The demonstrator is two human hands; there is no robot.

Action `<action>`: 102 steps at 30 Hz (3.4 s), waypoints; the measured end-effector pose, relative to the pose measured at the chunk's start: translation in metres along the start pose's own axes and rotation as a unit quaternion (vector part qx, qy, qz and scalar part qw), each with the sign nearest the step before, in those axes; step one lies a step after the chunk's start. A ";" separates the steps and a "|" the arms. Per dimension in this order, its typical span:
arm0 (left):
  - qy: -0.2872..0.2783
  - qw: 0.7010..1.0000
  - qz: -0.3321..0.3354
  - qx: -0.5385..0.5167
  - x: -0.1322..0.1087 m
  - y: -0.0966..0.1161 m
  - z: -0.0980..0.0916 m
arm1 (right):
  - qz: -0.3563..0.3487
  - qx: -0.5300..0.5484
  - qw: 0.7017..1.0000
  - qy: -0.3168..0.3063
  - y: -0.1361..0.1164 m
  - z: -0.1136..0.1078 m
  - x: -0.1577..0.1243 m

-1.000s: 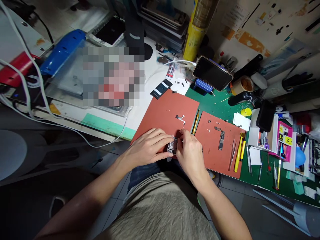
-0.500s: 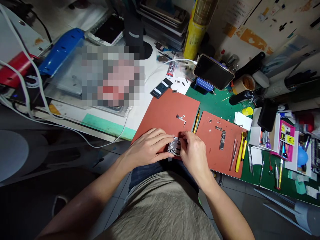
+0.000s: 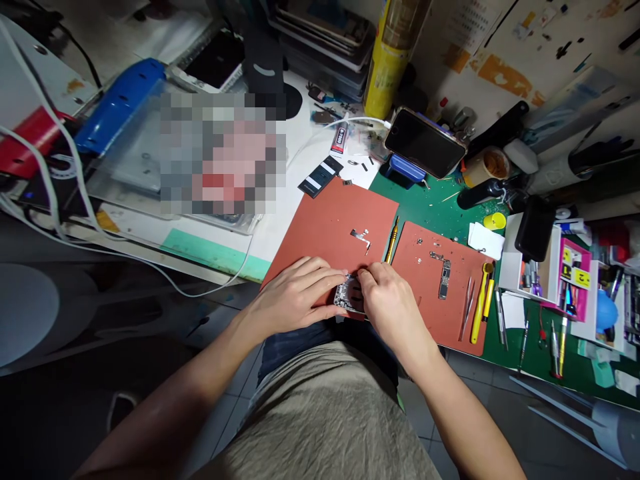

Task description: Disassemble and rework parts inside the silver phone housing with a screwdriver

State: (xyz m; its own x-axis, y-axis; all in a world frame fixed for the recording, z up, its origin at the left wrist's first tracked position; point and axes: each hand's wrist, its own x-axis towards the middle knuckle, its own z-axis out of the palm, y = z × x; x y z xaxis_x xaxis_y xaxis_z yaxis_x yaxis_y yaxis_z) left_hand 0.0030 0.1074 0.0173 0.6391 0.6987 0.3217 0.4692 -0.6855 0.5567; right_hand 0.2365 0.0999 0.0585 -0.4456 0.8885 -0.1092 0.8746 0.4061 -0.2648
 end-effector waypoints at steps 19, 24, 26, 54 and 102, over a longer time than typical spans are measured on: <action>0.004 1.000 0.002 -0.007 0.000 -0.001 0.001 | -0.029 -0.054 0.998 -0.004 0.007 -0.005 0.000; 0.000 1.000 -0.005 -0.013 -0.001 -0.001 0.001 | -0.030 -0.054 0.998 0.002 0.008 -0.006 -0.001; -0.001 1.000 -0.003 -0.012 -0.001 -0.001 0.001 | -0.027 -0.047 0.998 0.005 0.009 -0.006 -0.001; 0.010 1.000 0.006 -0.005 0.001 -0.001 0.001 | -0.092 -0.077 0.992 -0.044 0.009 -0.012 0.009; -0.009 0.999 -0.017 -0.028 -0.002 -0.003 0.003 | 0.226 0.111 0.968 0.014 0.012 -0.010 0.051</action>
State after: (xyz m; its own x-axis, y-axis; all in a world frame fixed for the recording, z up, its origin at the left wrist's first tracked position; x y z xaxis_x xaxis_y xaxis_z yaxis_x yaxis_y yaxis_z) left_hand 0.0016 0.1073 0.0126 0.6338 0.7177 0.2884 0.4568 -0.6482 0.6092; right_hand 0.2262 0.1518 0.0596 -0.0189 0.9712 -0.2375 0.9150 -0.0789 -0.3956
